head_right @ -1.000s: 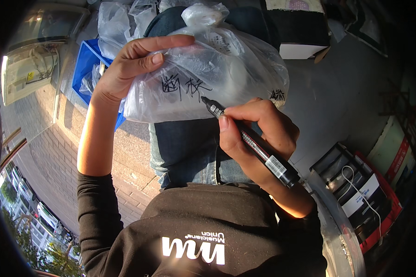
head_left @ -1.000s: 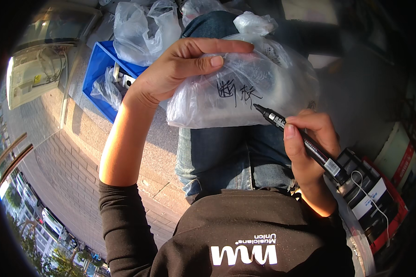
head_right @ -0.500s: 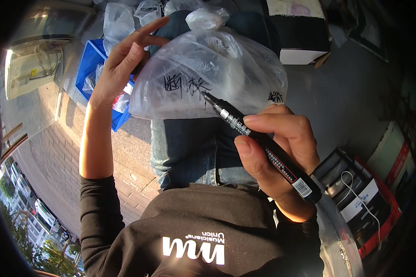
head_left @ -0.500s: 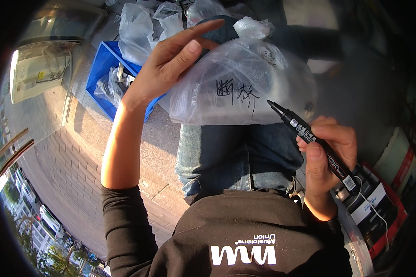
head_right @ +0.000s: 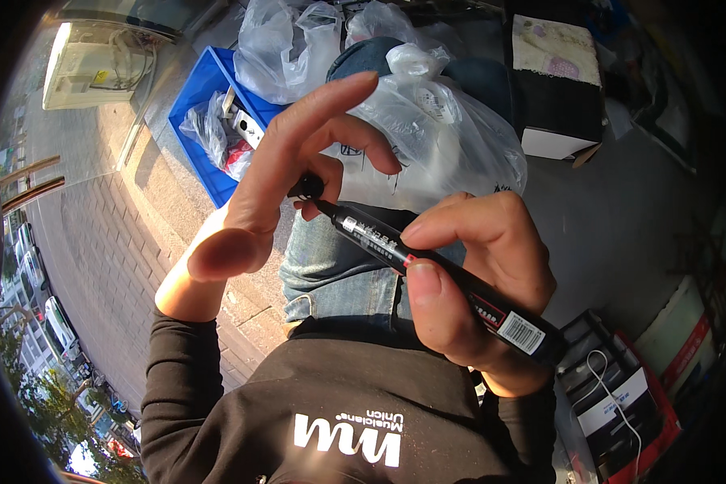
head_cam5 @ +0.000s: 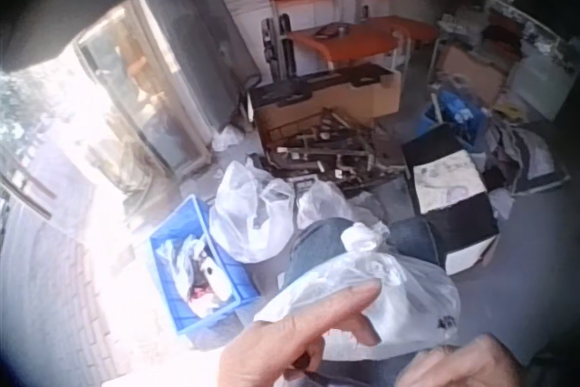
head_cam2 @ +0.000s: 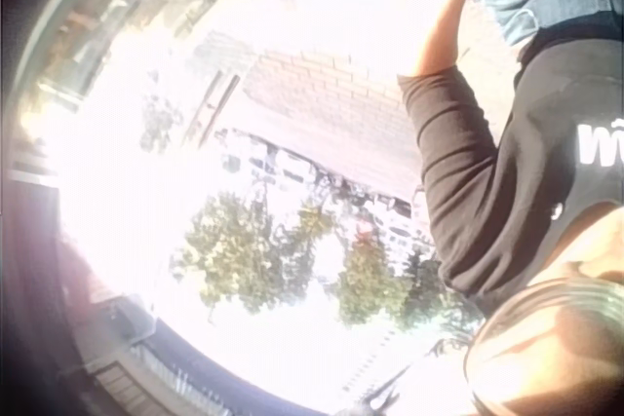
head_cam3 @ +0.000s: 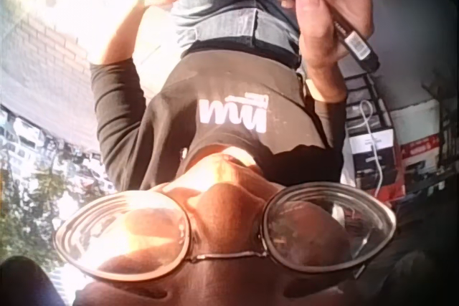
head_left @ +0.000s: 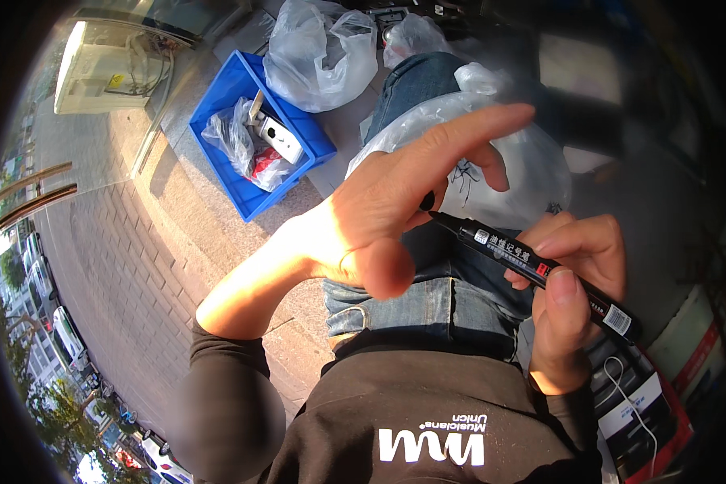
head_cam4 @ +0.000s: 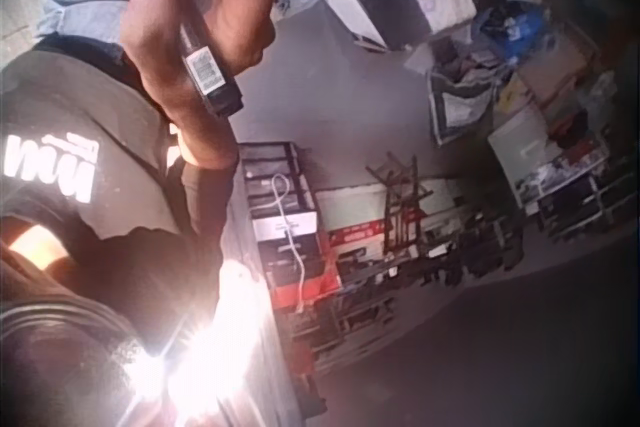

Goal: The person labels a plastic bag with a marker, then unpacks a door lock from a box. They spray the lock with a lubricant and wipe it with a cloth, cleaning the handle and body.

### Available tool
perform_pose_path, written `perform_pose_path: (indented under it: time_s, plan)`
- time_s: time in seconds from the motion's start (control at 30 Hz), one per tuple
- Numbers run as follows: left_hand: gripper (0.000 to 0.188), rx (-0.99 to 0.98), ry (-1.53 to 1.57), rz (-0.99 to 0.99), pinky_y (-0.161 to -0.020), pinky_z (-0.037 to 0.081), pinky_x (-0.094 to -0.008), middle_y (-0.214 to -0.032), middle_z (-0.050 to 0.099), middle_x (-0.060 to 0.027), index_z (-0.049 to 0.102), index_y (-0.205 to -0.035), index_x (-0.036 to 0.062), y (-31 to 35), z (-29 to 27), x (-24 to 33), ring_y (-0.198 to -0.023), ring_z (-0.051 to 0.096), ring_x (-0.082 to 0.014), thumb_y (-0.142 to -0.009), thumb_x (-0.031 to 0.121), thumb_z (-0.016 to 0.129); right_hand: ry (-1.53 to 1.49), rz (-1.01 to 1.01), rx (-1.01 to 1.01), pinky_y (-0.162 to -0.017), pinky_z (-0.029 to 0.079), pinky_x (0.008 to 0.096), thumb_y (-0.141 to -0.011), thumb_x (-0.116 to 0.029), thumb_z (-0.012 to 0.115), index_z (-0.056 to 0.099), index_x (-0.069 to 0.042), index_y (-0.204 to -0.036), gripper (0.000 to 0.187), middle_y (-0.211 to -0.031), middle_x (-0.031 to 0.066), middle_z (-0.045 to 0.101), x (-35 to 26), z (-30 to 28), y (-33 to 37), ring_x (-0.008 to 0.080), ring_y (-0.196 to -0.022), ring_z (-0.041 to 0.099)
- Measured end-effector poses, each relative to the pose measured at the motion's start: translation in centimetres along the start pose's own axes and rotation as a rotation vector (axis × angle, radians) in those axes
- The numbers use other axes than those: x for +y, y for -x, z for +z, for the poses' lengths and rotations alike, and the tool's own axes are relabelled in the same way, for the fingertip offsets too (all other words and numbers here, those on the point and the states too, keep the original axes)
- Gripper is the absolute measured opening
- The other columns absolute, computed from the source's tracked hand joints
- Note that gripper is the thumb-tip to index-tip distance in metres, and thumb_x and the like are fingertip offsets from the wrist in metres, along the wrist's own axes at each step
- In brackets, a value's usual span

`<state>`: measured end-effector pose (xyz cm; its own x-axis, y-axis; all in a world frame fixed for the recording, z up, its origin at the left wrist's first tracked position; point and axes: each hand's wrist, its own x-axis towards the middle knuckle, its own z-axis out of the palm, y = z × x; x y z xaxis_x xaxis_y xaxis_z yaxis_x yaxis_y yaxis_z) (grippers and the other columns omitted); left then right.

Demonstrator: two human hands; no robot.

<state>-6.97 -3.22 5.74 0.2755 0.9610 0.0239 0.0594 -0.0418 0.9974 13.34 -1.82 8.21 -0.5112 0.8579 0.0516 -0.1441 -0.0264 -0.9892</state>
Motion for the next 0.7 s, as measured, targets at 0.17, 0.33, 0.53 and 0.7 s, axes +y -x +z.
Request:
perform_pose_path:
  time_s: [0.17,0.33,0.53,0.7]
  plan:
    - [0.119,-0.185,-0.320,0.274,-0.056,0.045,-0.0293,-0.087,0.057,-0.0130,0.034,-0.131,-0.0042,-0.3,0.9,0.1,-0.064,0.056,-0.0206,-0.051,0.083,0.034,0.089,0.115,-0.004,-0.064,0.043,0.0238,-0.078,-0.008,0.061,0.051,0.001,-0.091,0.018,-0.076,0.0068,0.058,0.1,0.3,0.2,0.0096,-0.068,0.054]
    - [0.068,-0.115,-0.470,0.251,-0.052,0.049,-0.0306,-0.081,0.055,-0.0110,0.045,-0.124,-0.0028,1.5,3.1,-1.1,-0.064,0.060,-0.0237,-0.075,0.041,0.060,-0.160,0.317,-0.126,-0.071,0.049,0.0249,-0.079,-0.011,0.067,0.051,0.003,-0.096,0.027,-0.085,0.0113,0.063,2.4,-1.3,1.7,0.0136,-0.079,0.062]
    - [0.041,-0.233,-0.377,0.138,-0.045,0.048,-0.0321,-0.073,0.052,-0.0050,0.056,-0.109,0.0004,3.0,4.2,-1.1,-0.053,0.057,-0.0220,-0.074,0.017,0.067,0.155,0.433,-0.255,-0.065,0.047,0.0218,-0.080,-0.006,0.063,0.058,0.002,-0.092,0.015,-0.077,0.0066,0.063,2.0,-5.0,3.5,0.0087,-0.070,0.060]
    - [0.031,-0.155,-0.399,0.327,-0.039,0.042,-0.0256,-0.064,0.055,-0.0033,0.061,-0.095,0.0014,3.1,5.1,-1.1,-0.048,0.055,-0.0140,-0.072,0.019,0.072,-0.217,0.600,-0.233,-0.062,0.040,0.0188,-0.087,-0.012,0.056,0.047,-0.001,-0.095,0.016,-0.082,0.0030,0.053,2.7,-4.7,5.9,0.0038,-0.070,0.049]
